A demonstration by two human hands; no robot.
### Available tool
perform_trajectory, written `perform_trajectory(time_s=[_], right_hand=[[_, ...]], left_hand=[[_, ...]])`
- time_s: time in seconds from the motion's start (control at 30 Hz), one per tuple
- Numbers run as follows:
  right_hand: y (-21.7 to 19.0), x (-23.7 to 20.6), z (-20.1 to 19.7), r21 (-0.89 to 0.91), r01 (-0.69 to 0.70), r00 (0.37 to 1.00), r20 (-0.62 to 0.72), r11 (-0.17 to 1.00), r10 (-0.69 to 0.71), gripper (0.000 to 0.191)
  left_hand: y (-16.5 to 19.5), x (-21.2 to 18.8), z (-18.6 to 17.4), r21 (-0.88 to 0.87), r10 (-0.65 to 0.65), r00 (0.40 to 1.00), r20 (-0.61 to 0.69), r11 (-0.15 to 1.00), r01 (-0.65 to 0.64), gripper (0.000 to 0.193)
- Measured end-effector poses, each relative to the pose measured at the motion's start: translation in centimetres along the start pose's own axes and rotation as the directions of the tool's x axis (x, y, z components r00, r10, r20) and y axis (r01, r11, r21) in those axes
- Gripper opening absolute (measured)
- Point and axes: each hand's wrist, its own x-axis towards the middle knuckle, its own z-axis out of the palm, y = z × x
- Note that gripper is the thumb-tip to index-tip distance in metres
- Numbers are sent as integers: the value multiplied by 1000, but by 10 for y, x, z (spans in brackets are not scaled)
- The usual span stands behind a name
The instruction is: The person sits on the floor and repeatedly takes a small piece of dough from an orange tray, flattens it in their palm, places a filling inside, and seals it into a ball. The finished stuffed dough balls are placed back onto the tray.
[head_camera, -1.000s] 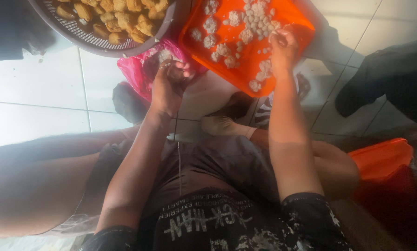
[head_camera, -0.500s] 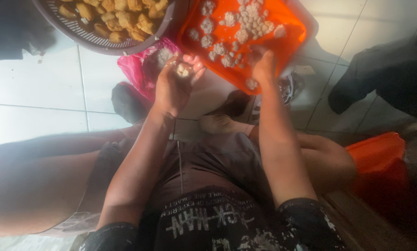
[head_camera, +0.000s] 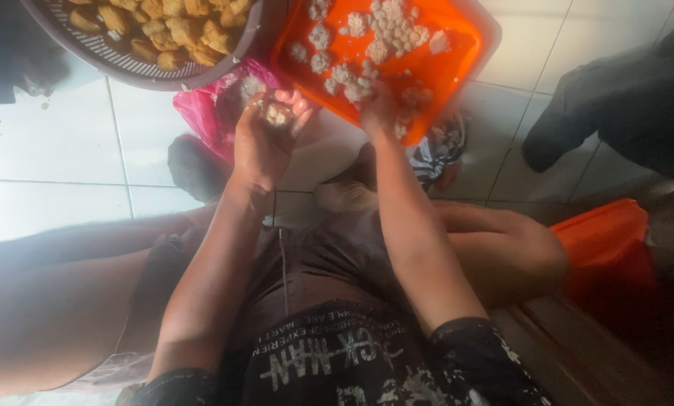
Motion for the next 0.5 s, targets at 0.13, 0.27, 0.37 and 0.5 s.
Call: perform_trajectory(time_s=[0.13,0.27,0.37,0.5], right_hand=[[-6,14,3,-350,153,978,-82,924,-193,48],[-1,41,-34,-389,-42,920,-375,920,-116,52],[7,55,-57,-308,-215,935,-339,927,105,53],[10,65,-57,-346,-214,961,-244,914,132,55]], left_hand=[[1,3,-3,-12,-11,999,-47,1000,10,27],[4,4,-7,13,20,999,-31,1000,-20,26],[5,5,-10,0,8,999,-40,1000,-8,26],[4,10,-10,0,14,999,-30,1000,-14,26]])
